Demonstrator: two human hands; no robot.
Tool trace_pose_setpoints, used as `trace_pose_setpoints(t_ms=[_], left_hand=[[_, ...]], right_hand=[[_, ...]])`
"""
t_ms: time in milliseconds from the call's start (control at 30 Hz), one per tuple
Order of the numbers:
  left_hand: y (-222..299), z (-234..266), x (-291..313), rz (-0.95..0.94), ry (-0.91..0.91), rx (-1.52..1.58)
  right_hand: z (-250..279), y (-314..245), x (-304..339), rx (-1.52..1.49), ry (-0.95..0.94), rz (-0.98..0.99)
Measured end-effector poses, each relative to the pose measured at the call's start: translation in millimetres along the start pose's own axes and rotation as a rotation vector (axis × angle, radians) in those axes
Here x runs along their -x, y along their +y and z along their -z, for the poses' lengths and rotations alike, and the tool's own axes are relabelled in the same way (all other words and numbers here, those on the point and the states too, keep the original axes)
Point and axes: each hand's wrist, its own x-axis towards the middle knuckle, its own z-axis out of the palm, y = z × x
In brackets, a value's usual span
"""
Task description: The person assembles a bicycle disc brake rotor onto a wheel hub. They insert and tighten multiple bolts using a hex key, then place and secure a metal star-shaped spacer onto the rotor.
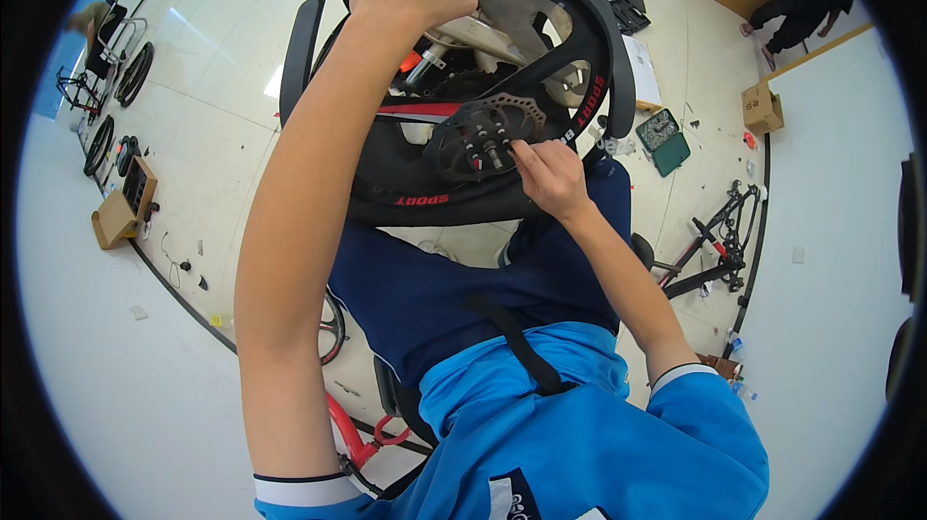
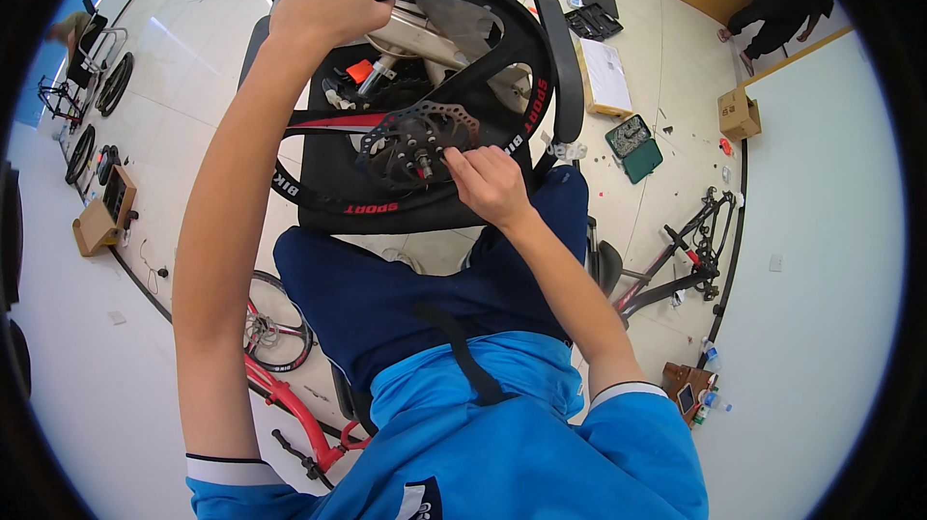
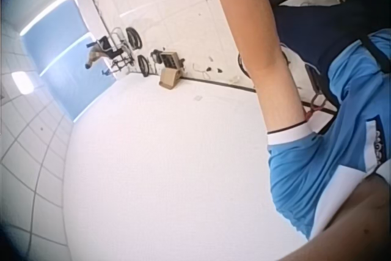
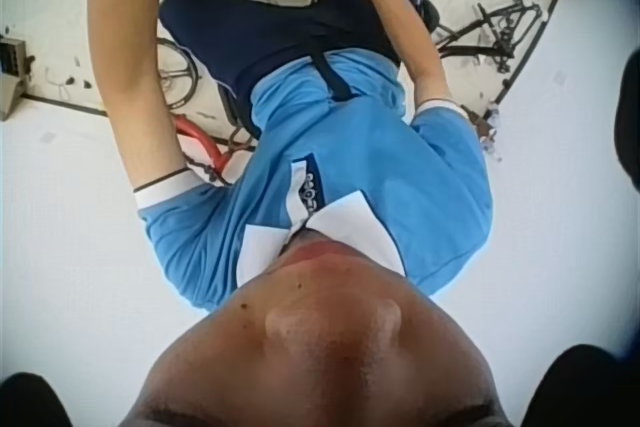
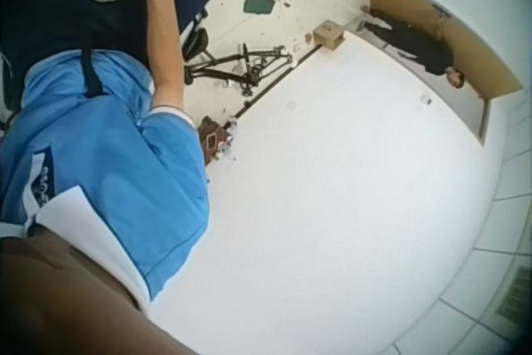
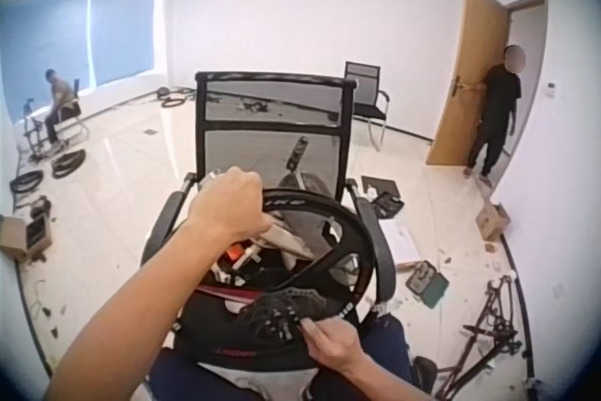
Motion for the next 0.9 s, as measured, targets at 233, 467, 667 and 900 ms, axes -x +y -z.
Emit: trace_pose_setpoints(t_ms=[233,467,667,900], left_hand=[[5.2,4.3,1.8,0.009,-0.020,-0.022],[-2.0,-0.5,2.8,-0.017,0.032,0.006],[-3.8,-3.8,1.4,0.010,0.031,-0.009],[-8.5,-7.9,-4.1,-0.037,0.025,0.007]], right_hand=[[-13.5,-23.8,6.9,-0.180,0.111,-0.296],[-36.1,-91.4,10.6,-0.842,0.356,-1.158],[-32.3,-70.2,17.7,-0.502,0.187,-0.785],[-25.3,-55.4,19.7,-0.382,0.133,-0.579]])
